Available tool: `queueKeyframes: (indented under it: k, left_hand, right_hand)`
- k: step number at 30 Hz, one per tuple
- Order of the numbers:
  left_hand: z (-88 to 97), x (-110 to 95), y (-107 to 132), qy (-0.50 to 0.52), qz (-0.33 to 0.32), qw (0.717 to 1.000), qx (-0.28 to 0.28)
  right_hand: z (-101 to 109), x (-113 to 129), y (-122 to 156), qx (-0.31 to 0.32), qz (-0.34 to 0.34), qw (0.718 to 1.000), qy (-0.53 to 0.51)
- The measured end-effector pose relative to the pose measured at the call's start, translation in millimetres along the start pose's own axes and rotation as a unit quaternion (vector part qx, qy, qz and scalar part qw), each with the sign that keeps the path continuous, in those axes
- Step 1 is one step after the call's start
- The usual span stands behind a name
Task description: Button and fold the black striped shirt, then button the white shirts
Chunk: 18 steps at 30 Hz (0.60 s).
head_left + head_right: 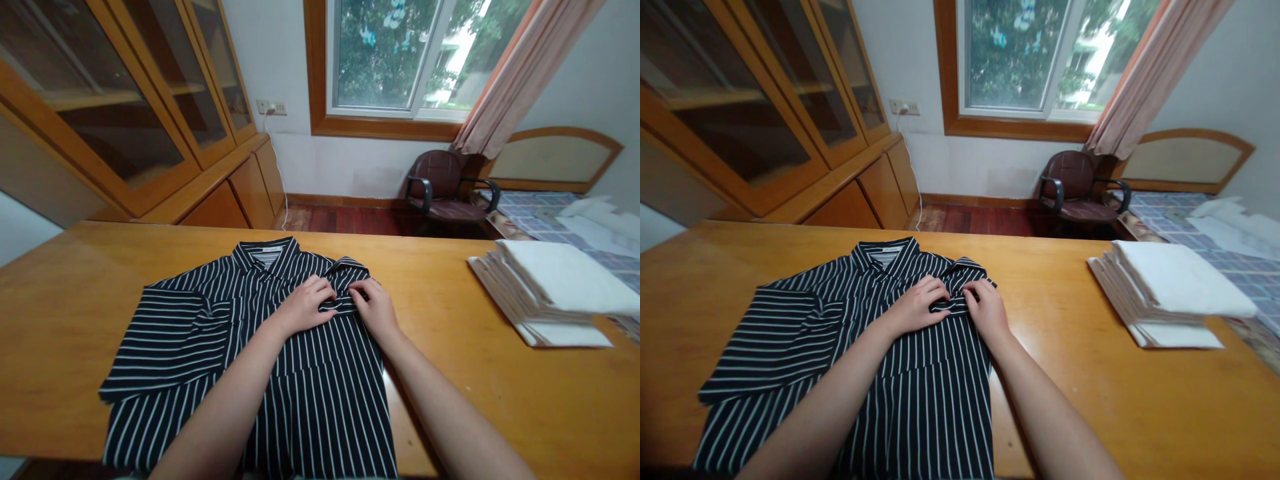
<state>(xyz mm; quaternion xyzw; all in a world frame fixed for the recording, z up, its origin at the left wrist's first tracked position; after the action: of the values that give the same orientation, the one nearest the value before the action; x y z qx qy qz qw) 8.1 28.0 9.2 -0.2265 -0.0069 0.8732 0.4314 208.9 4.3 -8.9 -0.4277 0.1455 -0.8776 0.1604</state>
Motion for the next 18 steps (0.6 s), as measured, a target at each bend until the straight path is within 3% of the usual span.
queueKeyframes:
  k: [18]
  left_hand:
    - [-4.5, 5.6, -0.9, -0.011, -0.016, 1.0, -0.018]
  right_hand:
    - [1.5, -2.1, -0.5, -0.027, -0.01, 0.999, -0.015]
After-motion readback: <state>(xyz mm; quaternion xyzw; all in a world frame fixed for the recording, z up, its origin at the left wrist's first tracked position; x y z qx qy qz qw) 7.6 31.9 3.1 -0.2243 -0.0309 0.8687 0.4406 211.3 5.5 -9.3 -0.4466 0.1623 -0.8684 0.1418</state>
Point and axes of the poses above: each hand's wrist, its own y-axis away from the middle knuckle, its own z-axis out of the back of the hand, x = y × z, the point moved 2 cm from there along -y, towards the middle knuckle, and after that the axes turned 7 degrees about x, right-handed, at the moved point
